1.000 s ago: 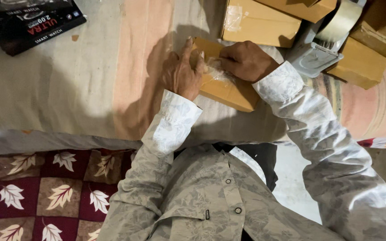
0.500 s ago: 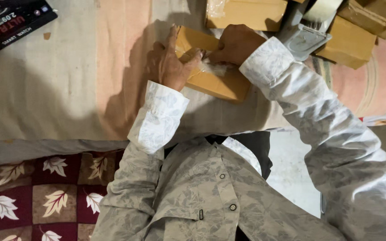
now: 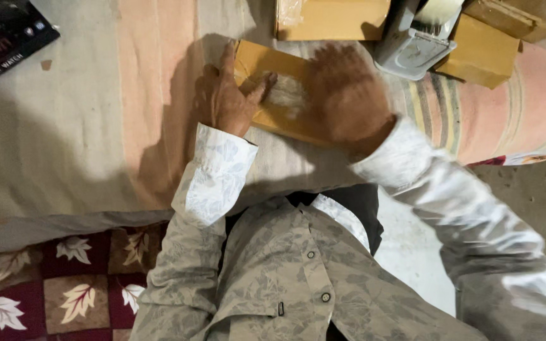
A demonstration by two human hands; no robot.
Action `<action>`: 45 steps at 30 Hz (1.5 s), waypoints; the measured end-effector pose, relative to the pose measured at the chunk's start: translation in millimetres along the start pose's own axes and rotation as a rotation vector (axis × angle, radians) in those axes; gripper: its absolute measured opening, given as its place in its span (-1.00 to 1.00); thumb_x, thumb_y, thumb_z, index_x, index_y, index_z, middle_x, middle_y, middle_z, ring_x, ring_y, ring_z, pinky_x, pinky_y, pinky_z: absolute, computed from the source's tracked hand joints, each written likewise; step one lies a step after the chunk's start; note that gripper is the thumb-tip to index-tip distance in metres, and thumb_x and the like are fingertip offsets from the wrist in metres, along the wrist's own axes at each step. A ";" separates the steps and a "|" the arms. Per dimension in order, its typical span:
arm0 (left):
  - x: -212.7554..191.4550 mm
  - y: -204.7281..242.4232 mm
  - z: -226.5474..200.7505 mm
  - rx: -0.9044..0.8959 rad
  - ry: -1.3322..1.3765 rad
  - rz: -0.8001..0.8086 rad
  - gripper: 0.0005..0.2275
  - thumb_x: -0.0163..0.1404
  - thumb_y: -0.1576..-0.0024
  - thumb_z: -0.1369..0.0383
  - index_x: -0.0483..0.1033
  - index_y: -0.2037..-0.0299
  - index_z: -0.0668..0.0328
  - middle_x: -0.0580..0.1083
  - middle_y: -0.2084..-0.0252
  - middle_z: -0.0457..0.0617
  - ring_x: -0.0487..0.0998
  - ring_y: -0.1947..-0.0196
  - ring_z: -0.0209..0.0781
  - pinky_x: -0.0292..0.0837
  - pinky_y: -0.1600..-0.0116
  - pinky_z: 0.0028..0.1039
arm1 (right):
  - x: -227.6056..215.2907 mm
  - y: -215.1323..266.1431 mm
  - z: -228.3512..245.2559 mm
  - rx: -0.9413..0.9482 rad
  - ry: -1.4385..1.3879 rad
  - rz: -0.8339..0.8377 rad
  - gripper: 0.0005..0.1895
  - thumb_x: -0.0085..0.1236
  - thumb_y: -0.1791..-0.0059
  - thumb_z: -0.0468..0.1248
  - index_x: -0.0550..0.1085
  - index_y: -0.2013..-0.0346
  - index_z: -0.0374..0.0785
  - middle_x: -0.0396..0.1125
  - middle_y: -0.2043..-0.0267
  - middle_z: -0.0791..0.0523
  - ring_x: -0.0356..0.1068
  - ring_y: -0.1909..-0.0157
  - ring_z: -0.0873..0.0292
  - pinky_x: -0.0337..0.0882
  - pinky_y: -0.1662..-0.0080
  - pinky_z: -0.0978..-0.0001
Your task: The person places small product boxes into larger cardboard shipping boxes, folds the flaps, and seals them with packing tape using a handheld dispenser. The process is repeated for multiple items, and the sealed boxes are stacked nearby.
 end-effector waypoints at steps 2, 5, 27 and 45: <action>1.7 -3.7 1.8 -0.027 0.037 0.011 -0.21 0.17 -0.10 -0.07 0.07 -0.46 0.03 0.34 -0.34 0.28 0.44 -0.22 0.26 0.38 -0.21 -0.11 | 14.9 -12.1 43.6 -0.267 0.200 -0.269 0.08 -0.30 0.07 0.44 0.26 -0.27 -0.52 0.13 -0.35 -0.32 0.09 -0.39 -0.29 0.11 -0.30 -0.09; -0.5 -3.5 0.6 0.020 0.135 -0.025 -0.37 0.03 -0.29 -0.02 0.12 -0.51 -0.04 0.38 -0.32 0.30 0.49 -0.21 0.27 0.44 -0.23 -0.10 | 35.1 -21.4 66.8 -0.075 0.229 0.107 0.27 -0.49 0.06 0.57 -0.09 -0.42 -0.58 -0.27 -0.50 -0.36 -0.35 -0.55 -0.32 -0.34 -0.46 -0.05; 2.0 -0.7 -52.7 0.154 -0.517 0.022 -0.50 0.02 -0.19 -0.05 0.36 -0.07 0.24 0.29 -0.16 0.22 0.29 -0.20 0.24 0.25 -0.17 0.12 | 40.7 12.7 -6.6 0.114 -0.222 -0.459 -0.44 -0.10 -0.15 -0.10 0.30 -0.31 -0.48 0.19 -0.31 -0.25 0.13 -0.33 -0.31 0.12 -0.39 -0.14; 30.0 -19.5 -68.1 0.311 -0.683 -0.038 -0.80 -0.14 -0.21 0.37 0.55 0.10 0.17 0.57 0.08 0.08 0.49 -0.03 0.04 0.26 -0.15 -0.15 | 57.5 -45.2 -4.9 0.119 0.036 -0.634 -0.70 0.02 -0.01 -0.15 0.48 0.15 -0.33 0.43 0.16 -0.13 0.39 0.09 -0.16 0.29 0.00 0.01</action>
Point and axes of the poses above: each hand's wrist, its own y-axis away from the middle knuckle, its own x-axis out of the palm, z = x × y, the point moved 1 cm from there along -y, towards the middle knuckle
